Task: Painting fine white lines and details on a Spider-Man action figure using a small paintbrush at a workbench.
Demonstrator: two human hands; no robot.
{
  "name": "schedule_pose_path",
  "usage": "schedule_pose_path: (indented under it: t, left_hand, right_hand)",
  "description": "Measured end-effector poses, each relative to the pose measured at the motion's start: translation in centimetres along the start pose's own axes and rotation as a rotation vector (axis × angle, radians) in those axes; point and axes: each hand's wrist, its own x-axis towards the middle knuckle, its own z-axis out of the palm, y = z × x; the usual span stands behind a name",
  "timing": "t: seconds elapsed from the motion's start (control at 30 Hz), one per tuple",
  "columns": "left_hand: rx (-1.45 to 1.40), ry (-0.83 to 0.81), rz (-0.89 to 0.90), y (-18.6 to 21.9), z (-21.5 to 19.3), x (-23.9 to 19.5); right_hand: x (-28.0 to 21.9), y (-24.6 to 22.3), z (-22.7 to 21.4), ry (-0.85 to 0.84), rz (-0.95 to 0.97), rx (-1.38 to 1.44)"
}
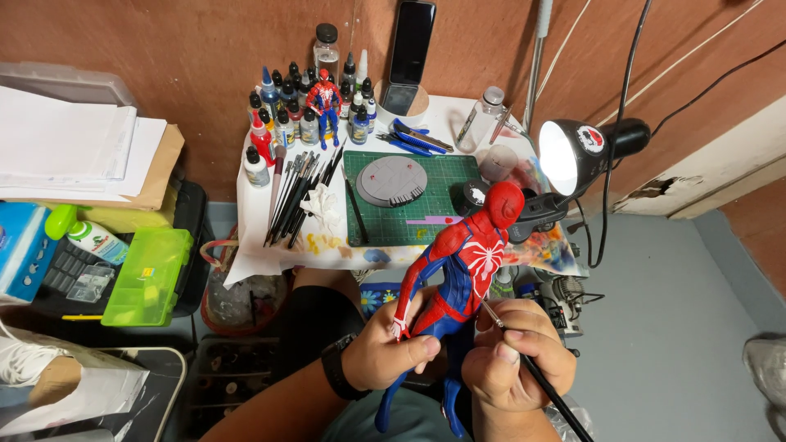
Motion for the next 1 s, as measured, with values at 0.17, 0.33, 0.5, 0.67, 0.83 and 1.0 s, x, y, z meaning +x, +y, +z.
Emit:
schedule_pose_path:
  t: [0.17, 0.33, 0.5, 0.67, 0.83, 1.0]
  left_hand:
    - [0.0, -0.001, -0.008, 0.1, 0.0, -0.1]
    - [-0.013, -0.004, -0.002, 0.1, 0.0, -0.1]
    - [0.025, -0.009, 0.004, 0.5, 0.0, 0.1]
    - [-0.175, -0.02, 0.0, -1.6, -1.2, 0.1]
    - [-0.323, -0.023, -0.048, -0.9, -3.3, 0.7]
    - [-0.555, 0.133, -0.104, -6.0, -8.3, -0.4]
  right_hand:
    - [-0.3, 0.2, -0.2, 0.007, 0.004, -0.014]
    - [-0.2, 0.1, -0.1, 0.011, 0.011, -0.009]
    - [0.3, -0.1, 0.5, 0.025, -0.035, 0.036]
    - [-0.1, 0.1, -0.1, 0.166, 0.001, 0.121]
    - [0.5, 1.2, -2.3, 0.126, 0.239, 0.244]
    - [-0.9, 8.9, -5.1, 0.139, 0.457, 0.18]
